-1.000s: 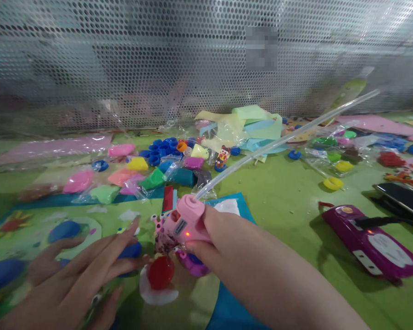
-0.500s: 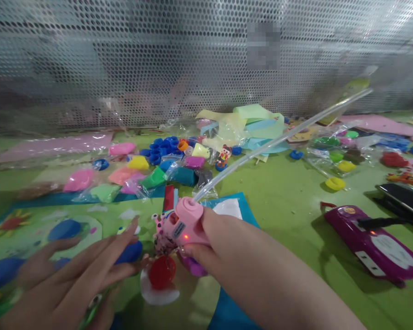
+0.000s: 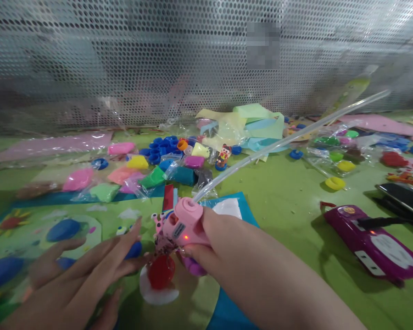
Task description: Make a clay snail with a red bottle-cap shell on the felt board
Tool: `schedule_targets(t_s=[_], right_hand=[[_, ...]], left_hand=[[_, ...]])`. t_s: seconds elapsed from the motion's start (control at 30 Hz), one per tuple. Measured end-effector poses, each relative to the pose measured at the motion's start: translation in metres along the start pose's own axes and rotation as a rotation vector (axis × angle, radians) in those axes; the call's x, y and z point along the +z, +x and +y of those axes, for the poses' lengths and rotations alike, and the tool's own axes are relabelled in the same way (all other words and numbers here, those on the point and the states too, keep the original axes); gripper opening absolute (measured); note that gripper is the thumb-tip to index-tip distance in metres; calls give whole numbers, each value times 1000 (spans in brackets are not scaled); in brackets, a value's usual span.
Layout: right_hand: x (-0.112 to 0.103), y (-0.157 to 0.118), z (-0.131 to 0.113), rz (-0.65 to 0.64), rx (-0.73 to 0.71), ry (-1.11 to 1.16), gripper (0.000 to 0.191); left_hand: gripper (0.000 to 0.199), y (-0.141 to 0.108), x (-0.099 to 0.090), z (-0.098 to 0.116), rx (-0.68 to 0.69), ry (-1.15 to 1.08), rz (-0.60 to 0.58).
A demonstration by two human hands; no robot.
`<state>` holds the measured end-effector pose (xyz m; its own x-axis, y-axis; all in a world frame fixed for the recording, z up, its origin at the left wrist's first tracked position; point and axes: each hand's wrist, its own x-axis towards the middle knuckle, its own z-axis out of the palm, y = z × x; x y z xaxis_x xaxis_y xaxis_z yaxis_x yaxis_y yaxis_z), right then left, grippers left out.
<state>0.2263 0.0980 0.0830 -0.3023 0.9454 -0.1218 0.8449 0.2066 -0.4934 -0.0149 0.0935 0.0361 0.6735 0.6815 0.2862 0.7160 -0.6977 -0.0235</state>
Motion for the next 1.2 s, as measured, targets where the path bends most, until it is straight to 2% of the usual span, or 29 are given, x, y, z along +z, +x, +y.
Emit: schedule_targets(t_s=[0.1, 0.27, 0.43, 0.6, 0.67, 0.77, 0.87, 0.97, 1.07, 1.13, 1.2], right_hand=[[0, 1, -1, -5, -5, 4, 24], [0, 2, 1, -18, -8, 1, 23], [-1, 2, 0, -49, 45, 23, 26], [1, 3, -3, 7, -49, 25, 23], [3, 3, -1, 21, -41, 21, 22], [3, 2, 1, -4, 10, 32, 20], [-1, 0, -2, -9, 18, 34, 18], [-6, -1, -9, -7, 3, 95, 14], [-9, -2, -14, -24, 0, 144, 12], [-10, -3, -15, -19, 19, 108, 7], [-12, -4, -15, -12, 40, 92, 7]], left_hand=[[77, 0, 1, -1, 44, -4, 15], [75, 0, 3, 3, -14, 40, 61], [73, 0, -2, 1, 24, 36, 35], [71, -1, -5, 1, 17, 13, 31], [69, 0, -6, -1, 25, 47, 29], [65, 3, -12, -6, -7, 86, 15], [55, 10, -28, -11, -73, 36, 23], [46, 30, -53, -6, -104, -20, 62], [39, 69, -76, 10, -33, -136, 80], [39, 100, -85, 21, -56, -247, 46], [43, 129, -88, 27, -81, -375, -59]])
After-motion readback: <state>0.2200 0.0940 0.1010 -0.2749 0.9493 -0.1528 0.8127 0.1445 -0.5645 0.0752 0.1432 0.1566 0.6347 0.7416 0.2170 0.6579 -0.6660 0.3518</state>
